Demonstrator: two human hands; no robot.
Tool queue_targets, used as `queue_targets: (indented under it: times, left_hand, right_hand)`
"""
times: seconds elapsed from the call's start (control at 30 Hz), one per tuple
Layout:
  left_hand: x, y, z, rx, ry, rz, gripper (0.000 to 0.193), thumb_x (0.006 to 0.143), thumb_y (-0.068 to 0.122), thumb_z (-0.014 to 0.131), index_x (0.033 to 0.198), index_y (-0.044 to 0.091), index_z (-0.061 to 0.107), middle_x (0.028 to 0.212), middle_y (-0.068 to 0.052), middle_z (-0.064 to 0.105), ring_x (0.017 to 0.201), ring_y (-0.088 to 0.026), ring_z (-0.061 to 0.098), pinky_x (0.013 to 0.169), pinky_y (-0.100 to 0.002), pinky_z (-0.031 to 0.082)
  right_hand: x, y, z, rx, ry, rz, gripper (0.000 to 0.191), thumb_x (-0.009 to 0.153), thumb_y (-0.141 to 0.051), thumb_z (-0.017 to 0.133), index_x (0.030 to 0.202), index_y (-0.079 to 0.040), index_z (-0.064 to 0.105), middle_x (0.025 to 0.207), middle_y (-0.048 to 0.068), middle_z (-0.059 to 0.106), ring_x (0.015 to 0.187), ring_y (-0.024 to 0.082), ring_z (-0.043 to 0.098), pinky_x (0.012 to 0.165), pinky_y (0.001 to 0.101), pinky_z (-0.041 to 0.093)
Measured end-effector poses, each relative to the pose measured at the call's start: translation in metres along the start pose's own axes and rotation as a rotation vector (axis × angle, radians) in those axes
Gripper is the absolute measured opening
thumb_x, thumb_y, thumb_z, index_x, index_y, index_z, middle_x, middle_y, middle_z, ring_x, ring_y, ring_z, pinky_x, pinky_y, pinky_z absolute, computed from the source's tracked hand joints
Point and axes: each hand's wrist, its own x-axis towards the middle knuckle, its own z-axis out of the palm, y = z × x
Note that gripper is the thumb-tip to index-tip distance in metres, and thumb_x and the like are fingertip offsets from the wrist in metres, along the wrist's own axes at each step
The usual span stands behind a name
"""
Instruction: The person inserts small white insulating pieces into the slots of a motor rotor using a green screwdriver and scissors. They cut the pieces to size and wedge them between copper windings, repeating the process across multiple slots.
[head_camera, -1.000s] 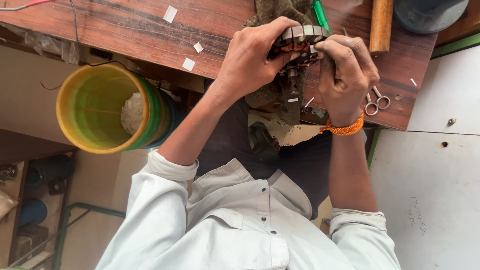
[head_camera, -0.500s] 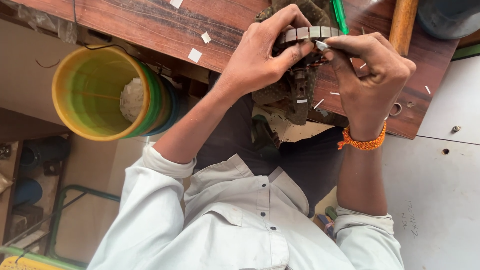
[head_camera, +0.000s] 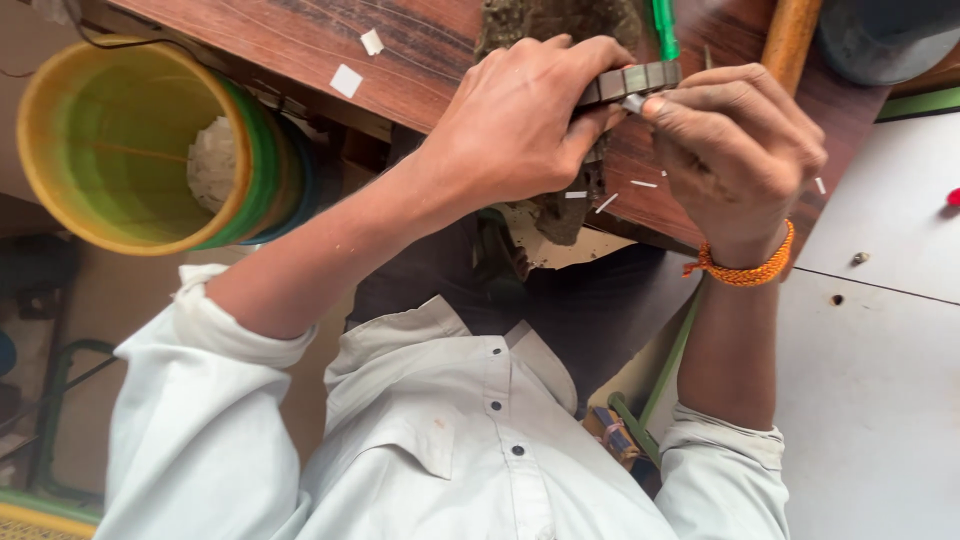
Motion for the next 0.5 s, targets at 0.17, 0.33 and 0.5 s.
queue_targets:
  times: [0.17,0.33,0.5]
  left_hand:
    - [0.003,0.0,-0.004,-0.008,-0.081,-0.069,0.032,0.094,0.022,0.073,0.122,0.009,0.063,0.088,-0.012,0.076,0.083,-0.035,0.075,0.07,-0.049,0.058]
    - [0.008,-0.004,-0.007,0.05,-0.113,-0.046,0.033,0.095,0.026,0.072,0.121,0.008,0.063,0.081,-0.011,0.074,0.076,-0.032,0.075,0.065,-0.048,0.057]
    - [0.007,-0.01,-0.007,0.059,-0.157,-0.035,0.034,0.097,0.029,0.071,0.121,0.007,0.061,0.076,-0.011,0.072,0.071,-0.031,0.073,0.06,-0.047,0.056]
  right_hand:
    - [0.009,0.009,0.0,0.008,-0.043,-0.068,0.021,0.087,0.012,0.088,0.098,0.0,0.075,0.091,0.011,0.071,0.086,0.025,0.069,0.07,0.0314,0.058]
    - [0.014,0.021,-0.002,0.058,-0.131,-0.098,0.018,0.088,0.004,0.09,0.098,0.0,0.076,0.089,0.011,0.071,0.088,0.026,0.069,0.067,0.0314,0.057]
    - [0.018,0.023,-0.002,0.078,-0.178,-0.109,0.017,0.089,-0.003,0.09,0.101,-0.001,0.079,0.091,0.011,0.073,0.091,0.027,0.07,0.071,0.0328,0.058]
